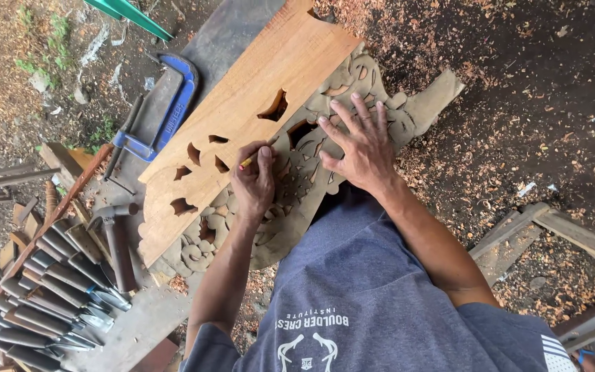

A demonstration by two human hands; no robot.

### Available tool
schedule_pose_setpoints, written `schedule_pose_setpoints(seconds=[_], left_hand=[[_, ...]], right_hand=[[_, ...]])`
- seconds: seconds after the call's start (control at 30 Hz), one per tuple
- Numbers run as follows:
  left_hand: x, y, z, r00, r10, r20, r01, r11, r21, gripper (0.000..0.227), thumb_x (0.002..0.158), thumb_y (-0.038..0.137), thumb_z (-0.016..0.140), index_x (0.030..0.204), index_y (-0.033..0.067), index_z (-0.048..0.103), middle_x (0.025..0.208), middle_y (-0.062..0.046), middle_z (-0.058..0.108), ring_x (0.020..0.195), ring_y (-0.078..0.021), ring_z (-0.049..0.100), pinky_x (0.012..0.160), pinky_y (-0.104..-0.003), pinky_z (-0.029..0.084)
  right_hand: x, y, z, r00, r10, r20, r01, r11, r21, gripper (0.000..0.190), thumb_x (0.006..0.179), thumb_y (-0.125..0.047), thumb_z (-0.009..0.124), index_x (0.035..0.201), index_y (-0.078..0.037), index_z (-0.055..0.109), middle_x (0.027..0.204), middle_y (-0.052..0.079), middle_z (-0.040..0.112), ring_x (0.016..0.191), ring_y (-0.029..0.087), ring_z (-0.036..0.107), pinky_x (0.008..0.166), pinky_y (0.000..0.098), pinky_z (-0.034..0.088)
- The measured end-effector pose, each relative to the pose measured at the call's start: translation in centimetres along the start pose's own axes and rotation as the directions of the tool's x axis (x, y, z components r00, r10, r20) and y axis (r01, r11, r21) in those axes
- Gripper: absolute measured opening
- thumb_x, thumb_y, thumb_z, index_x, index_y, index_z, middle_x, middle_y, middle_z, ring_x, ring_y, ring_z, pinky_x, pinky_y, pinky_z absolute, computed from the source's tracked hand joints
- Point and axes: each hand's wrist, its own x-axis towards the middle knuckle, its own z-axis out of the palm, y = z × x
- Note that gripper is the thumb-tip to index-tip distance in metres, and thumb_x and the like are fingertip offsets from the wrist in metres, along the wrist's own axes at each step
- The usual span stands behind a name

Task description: Tracing outlines or markings onto an intricate wood carving using a pencil.

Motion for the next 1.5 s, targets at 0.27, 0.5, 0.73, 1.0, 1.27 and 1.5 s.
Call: schedule_pose_setpoints(seconds=[0.27, 0.5, 0.73, 1.0, 1.27, 1.5], left_hand=[[0.3, 4.4, 4.6, 0.960, 0.022, 0.279, -0.094, 0.964, 0.247, 0.019, 0.101, 0.016, 0.067, 0.113, 0.0017, 0.071, 0.095, -0.014, 0.078, 0.086, -0.0209, 0.078, 0.076, -0.032, 0.061], [0.7, 5.1, 5.3, 0.956, 0.069, 0.286, -0.156, 0.942, 0.296, 0.016, 0.099, 0.015, 0.068, 0.110, 0.0034, 0.071, 0.096, -0.014, 0.076, 0.084, -0.0257, 0.078, 0.074, -0.036, 0.060], [0.6, 4.8, 5.3, 0.946, 0.174, 0.275, -0.264, 0.904, 0.337, 0.012, 0.100, 0.013, 0.069, 0.109, 0.0054, 0.069, 0.098, -0.013, 0.074, 0.085, -0.0294, 0.075, 0.076, -0.038, 0.059], [-0.1, 4.8, 5.1, 0.946, 0.176, 0.271, -0.266, 0.900, 0.346, 0.014, 0.099, 0.012, 0.068, 0.110, 0.0052, 0.070, 0.099, -0.013, 0.073, 0.086, -0.0305, 0.074, 0.075, -0.039, 0.059], [-1.0, 5.0, 4.9, 0.965, 0.120, 0.233, -0.204, 0.902, 0.381, 0.010, 0.100, 0.013, 0.067, 0.106, 0.0048, 0.068, 0.098, -0.013, 0.072, 0.080, -0.0293, 0.075, 0.072, -0.039, 0.060], [-1.5, 4.6, 3.6, 0.954, 0.170, 0.245, -0.256, 0.888, 0.382, 0.012, 0.100, 0.013, 0.067, 0.107, 0.0035, 0.066, 0.097, -0.014, 0.071, 0.084, -0.0316, 0.074, 0.075, -0.040, 0.059]], right_hand=[[-0.2, -0.2, -0.4, 1.000, -0.004, -0.010, 0.004, 1.000, 0.005, 0.067, 0.083, -0.052, 0.082, 0.141, -0.022, 0.067, 0.162, 0.009, 0.042, 0.155, 0.039, 0.026, 0.122, 0.0715, 0.014], [-0.3, 0.1, -0.3, 1.000, 0.001, -0.003, -0.001, 1.000, 0.029, 0.069, 0.084, -0.060, 0.079, 0.141, -0.022, 0.066, 0.161, 0.010, 0.042, 0.154, 0.040, 0.025, 0.122, 0.0727, 0.012], [-0.3, 0.3, -0.2, 1.000, -0.003, 0.006, 0.003, 1.000, 0.026, 0.070, 0.085, -0.061, 0.077, 0.141, -0.022, 0.066, 0.162, 0.009, 0.042, 0.154, 0.040, 0.024, 0.122, 0.0717, 0.012], [-0.2, 0.5, 0.1, 1.000, 0.014, 0.022, -0.014, 1.000, 0.020, 0.066, 0.090, -0.062, 0.075, 0.143, -0.024, 0.066, 0.163, 0.008, 0.041, 0.156, 0.038, 0.023, 0.124, 0.0707, 0.011], [-0.2, 0.4, -0.8, 0.997, 0.002, 0.075, -0.005, 0.999, 0.032, 0.067, 0.087, -0.058, 0.074, 0.144, -0.023, 0.063, 0.165, 0.008, 0.037, 0.155, 0.038, 0.018, 0.124, 0.0689, 0.009], [-0.2, 0.4, -1.4, 0.993, 0.006, 0.117, -0.011, 0.999, 0.043, 0.067, 0.089, -0.051, 0.075, 0.147, -0.023, 0.060, 0.165, 0.009, 0.034, 0.155, 0.038, 0.016, 0.123, 0.0686, 0.008]])
